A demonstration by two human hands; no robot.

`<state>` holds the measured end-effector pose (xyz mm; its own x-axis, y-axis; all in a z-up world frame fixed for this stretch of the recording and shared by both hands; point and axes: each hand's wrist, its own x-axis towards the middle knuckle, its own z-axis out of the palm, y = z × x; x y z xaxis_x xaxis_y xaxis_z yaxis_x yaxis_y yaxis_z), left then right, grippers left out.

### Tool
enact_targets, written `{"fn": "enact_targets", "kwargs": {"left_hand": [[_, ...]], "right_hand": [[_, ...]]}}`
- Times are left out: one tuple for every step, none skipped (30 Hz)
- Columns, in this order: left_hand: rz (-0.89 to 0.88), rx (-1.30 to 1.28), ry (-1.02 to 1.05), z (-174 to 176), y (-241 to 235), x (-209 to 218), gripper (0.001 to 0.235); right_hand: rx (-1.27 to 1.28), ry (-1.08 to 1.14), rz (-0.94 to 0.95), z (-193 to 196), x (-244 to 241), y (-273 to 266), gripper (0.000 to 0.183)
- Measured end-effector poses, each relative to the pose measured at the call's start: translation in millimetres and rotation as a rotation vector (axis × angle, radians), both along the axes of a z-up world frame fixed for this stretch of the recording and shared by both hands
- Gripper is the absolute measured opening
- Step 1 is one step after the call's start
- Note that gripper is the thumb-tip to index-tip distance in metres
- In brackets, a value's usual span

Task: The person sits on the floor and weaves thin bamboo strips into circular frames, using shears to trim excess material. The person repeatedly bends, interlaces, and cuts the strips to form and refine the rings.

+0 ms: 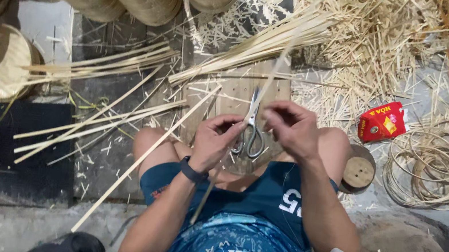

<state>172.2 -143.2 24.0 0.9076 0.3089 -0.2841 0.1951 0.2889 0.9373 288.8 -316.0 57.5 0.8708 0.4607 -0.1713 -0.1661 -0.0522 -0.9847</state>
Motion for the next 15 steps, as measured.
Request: {"fn": "enact_targets", "kwargs": {"left_hand": [[-0.003, -0.057, -0.029, 0, 0, -4, 0.020], [-0.005, -0.115, -0.059, 1, 0, -8, 0.020], [0.000, -0.123, -0.064, 2, -1, -11, 0.020], [0.003, -0.129, -0.070, 4, -2, -13, 0.020], [0.006, -0.136, -0.076, 6, -2, -16, 0.020], [0.006, -0.150, -0.072, 8, -3, -18, 0.020], [0.006, -0.164, -0.068, 11, -4, -21, 0.020], [0.004, -0.178, -0.066, 12, -5, -23, 0.019], [0.014, -0.173, -0.072, 14, -7, -24, 0.019], [0.024, -0.169, -0.079, 15, -8, -25, 0.018], [0.033, -0.165, -0.086, 16, -10, -25, 0.017], [0.052, -0.152, -0.098, 16, -12, -26, 0.016], [0.071, -0.139, -0.110, 17, -14, -27, 0.015], [0.091, -0.125, -0.124, 17, -16, -28, 0.014], [0.109, -0.103, -0.120, 18, -18, -28, 0.013]], "right_hand": [[0.050, 0.009, 0.031, -3, -9, 2, 0.017], [0.099, 0.019, 0.062, -6, -17, 4, 0.016], [0.148, 0.029, 0.093, -8, -23, 4, 0.015], [0.102, 0.023, 0.107, -10, -28, 4, 0.014], [0.056, 0.016, 0.120, -11, -31, 4, 0.013], [0.011, 0.009, 0.131, -11, -33, 4, 0.013], [0.016, 0.003, 0.121, -10, -36, 4, 0.013], [0.021, -0.004, 0.109, -10, -37, 4, 0.012], [0.026, -0.012, 0.097, -9, -39, 5, 0.012], [0.023, -0.014, 0.091, -8, -41, 6, 0.012], [0.020, -0.016, 0.085, -7, -43, 8, 0.011], [0.017, -0.017, 0.079, -7, -45, 9, 0.011], [-0.023, -0.019, 0.075, -6, -47, 11, 0.011], [-0.061, -0.021, 0.072, -6, -49, 13, 0.011], [-0.100, -0.024, 0.069, -5, -50, 14, 0.011]]}}
